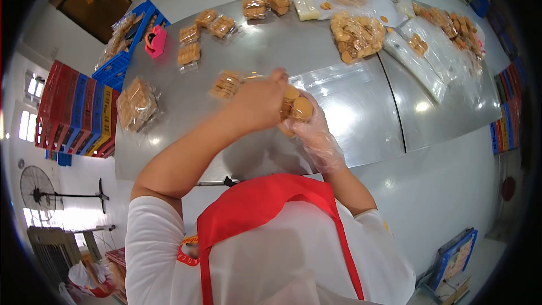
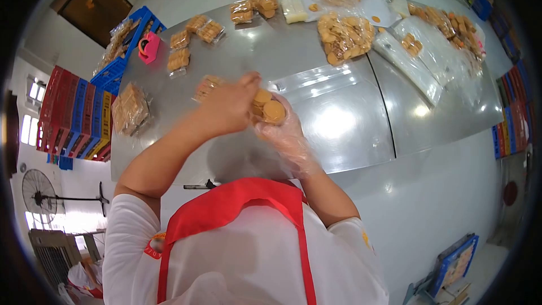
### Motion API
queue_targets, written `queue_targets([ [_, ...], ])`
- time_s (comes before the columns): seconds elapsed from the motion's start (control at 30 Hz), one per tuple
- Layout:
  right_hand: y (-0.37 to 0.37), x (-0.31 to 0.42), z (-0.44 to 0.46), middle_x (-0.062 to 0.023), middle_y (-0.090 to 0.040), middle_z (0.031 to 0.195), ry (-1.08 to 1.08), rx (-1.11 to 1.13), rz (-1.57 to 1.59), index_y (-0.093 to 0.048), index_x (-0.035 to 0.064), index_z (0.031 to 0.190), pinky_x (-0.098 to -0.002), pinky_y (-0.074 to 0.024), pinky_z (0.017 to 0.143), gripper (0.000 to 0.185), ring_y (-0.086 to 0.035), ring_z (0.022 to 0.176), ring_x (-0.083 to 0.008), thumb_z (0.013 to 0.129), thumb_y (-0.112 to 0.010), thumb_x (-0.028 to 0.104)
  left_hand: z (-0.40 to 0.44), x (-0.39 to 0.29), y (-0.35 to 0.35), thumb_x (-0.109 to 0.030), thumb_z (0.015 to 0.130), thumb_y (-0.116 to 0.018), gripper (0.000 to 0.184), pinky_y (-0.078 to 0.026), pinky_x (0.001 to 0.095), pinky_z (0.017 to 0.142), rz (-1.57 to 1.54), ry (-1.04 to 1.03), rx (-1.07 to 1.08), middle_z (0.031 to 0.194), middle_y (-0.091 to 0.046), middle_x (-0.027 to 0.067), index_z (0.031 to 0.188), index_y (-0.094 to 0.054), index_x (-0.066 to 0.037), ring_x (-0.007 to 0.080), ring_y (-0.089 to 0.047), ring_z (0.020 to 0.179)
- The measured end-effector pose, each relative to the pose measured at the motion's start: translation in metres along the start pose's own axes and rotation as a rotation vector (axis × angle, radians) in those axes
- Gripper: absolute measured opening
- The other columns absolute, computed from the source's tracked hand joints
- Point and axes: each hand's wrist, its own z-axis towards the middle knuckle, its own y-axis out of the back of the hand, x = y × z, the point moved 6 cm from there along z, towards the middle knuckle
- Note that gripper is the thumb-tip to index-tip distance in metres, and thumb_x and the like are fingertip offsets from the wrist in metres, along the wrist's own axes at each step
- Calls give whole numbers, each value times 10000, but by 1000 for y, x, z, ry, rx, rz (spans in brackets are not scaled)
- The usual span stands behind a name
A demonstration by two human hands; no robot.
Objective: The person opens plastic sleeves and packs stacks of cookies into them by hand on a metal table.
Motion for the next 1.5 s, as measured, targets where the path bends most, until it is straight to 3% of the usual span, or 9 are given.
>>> queue_targets([
  [0.17,6,-25,5,-96,-598,1245,-181,51,-89,-428,21,1394,-361,-502,984,641,-600,1150,-220,864,-739,205,-17,-24,-43,-110,764,-635,479,-576,397,679,34,-143,-101,1407,-458,271,1182,-562,111,342,-693,824],
  [0.33,39,-108,9,-113,-594,1234,-486,-102,754,-450,28,1364,-372,-526,968,503,-608,1125,-246,931,-624,214,-28,-51,-58,-107,773,-622,437,-579,379,609,80,-154,-59,1378,-471,289,1160,-581,93,314,-702,715],
  [0.7,10,-120,14,-85,-591,1208,-423,-70,537,-507,51,1311,-362,-529,967,352,-612,1106,-255,973,-529,143,-21,-48,-73,-87,813,-590,291,-543,420,557,16,21,44,811,-685,181,1060,-477,17,339,-696,679],
  [0.9,-4,-116,36,-91,-581,1226,-253,-32,436,-515,60,1299,-370,-532,971,356,-609,1115,-263,953,-555,136,-41,-54,-65,-90,831,-560,286,-532,466,598,-170,36,59,875,-664,246,1096,-485,-11,387,-687,761],
  [1.1,-38,-72,116,-133,-565,1220,407,-89,-613,-568,60,1257,-425,-523,907,472,-594,1072,-317,797,-667,102,-70,4,-71,-36,906,-518,244,-547,415,612,-475,100,-656,909,-645,191,1141,-455,-33,327,-677,818],
  [1.2,-89,-63,115,-135,-568,1189,779,73,-1513,-566,49,1248,-508,-504,915,474,-572,1081,-373,791,-661,130,-79,53,-137,-18,929,-485,156,-546,343,563,-1405,476,-716,888,-614,137,1077,-438,-32,238,-663,764],
  [1.27,-100,-103,117,-155,-553,1200,853,226,-1895,-587,45,1223,-536,-485,913,490,-539,1111,-405,761,-680,180,-80,75,-186,-15,932,-469,116,-539,306,540,-1583,621,-748,888,-596,117,1033,-421,-47,200,-650,770],
  [1.4,-112,-119,100,-180,-493,1321,896,396,-1837,-522,-4,1293,-525,-408,1028,556,-450,1254,-420,787,-646,191,-95,91,-206,-1,922,-454,111,-524,302,496,-1701,774,-722,895,-602,125,971,-382,-70,207,-658,792],
  [1.5,-112,-94,86,-216,-434,1392,675,421,-1637,-453,-52,1341,-526,-317,1110,596,-392,1310,-444,772,-593,59,-112,80,-193,-21,934,-507,100,-533,289,548,-1718,785,-241,888,-623,90,1001,-443,-59,191,-670,790],
])
